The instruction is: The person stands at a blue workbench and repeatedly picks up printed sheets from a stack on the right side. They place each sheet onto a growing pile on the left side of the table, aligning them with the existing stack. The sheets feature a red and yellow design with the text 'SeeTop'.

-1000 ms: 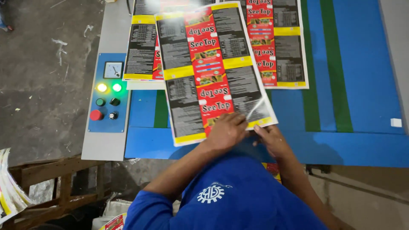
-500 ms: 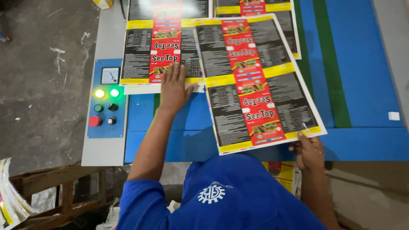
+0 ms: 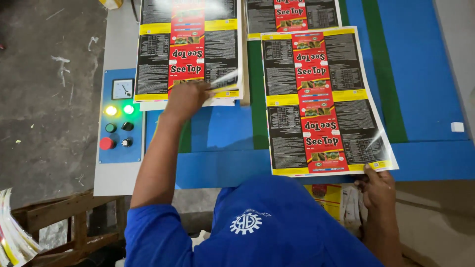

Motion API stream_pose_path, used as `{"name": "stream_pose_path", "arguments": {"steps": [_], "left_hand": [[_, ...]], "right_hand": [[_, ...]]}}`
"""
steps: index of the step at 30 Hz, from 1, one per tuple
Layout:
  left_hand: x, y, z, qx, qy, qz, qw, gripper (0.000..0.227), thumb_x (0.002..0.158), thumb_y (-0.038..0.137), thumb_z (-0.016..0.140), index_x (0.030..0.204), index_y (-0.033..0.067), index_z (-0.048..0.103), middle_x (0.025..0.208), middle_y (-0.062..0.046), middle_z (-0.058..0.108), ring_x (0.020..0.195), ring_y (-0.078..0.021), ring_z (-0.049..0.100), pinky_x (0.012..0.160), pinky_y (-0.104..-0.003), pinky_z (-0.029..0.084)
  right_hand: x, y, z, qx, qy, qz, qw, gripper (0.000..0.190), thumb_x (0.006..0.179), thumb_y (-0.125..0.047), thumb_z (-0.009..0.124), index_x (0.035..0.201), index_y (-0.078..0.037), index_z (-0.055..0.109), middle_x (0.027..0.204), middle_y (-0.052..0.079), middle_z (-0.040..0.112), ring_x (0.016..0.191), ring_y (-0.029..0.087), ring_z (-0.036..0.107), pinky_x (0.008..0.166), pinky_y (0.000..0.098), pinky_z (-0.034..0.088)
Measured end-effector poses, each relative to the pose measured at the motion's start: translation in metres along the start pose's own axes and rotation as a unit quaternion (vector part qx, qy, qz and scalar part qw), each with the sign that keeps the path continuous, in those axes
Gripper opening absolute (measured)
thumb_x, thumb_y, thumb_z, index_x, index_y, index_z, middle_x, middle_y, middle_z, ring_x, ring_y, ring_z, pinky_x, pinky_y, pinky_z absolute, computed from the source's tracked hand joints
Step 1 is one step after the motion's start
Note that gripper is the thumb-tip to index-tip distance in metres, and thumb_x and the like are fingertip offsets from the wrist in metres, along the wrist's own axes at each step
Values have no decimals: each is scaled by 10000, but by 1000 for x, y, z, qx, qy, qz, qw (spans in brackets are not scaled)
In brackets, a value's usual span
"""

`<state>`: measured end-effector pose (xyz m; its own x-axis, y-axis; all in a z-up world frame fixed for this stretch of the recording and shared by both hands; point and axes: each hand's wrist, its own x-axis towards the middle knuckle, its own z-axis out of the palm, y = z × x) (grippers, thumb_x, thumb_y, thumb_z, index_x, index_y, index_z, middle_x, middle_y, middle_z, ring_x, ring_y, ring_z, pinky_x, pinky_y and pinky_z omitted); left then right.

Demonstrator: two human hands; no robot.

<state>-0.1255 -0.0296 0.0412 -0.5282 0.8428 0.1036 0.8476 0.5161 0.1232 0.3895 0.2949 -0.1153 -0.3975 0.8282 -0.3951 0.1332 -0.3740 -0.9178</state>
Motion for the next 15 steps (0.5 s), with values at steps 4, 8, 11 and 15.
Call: {"name": "stream_pose_path", "arguments": {"steps": [4,8,11,15], "left_hand": [[-2,-7,-5,-93,63,-4,994,187,1017,230,634,1094,145,782,923,-114,748,806,-339,715,722,-483,561],[-13,20,-26,-30,243,-23,969,123,1012,189,666,977,103,747,844,-123,727,725,-347,693,627,-483,538],[-27,44,-25,17,250,-24,968,104,984,145,659,897,109,705,798,-116,710,697,-339,683,604,-483,528],[-43,63,-5,-26,223,-17,974,122,986,158,667,882,94,656,790,-123,694,711,-326,689,619,-475,535]], "right_hand": [[-10,-12,17,22,-12,-6,1000,155,1042,-123,616,1177,-51,644,990,68,715,741,144,653,554,279,513],[-2,-7,29,10,-48,-12,999,176,1044,-122,601,1199,-47,637,1001,76,724,757,160,678,563,275,512],[10,-10,51,-16,-84,-22,996,178,1043,-129,600,1188,-29,625,979,102,726,751,188,689,553,283,499],[29,-36,94,-49,-100,-24,993,178,1055,-150,576,1168,-20,621,955,107,730,754,193,702,530,286,469]]}}
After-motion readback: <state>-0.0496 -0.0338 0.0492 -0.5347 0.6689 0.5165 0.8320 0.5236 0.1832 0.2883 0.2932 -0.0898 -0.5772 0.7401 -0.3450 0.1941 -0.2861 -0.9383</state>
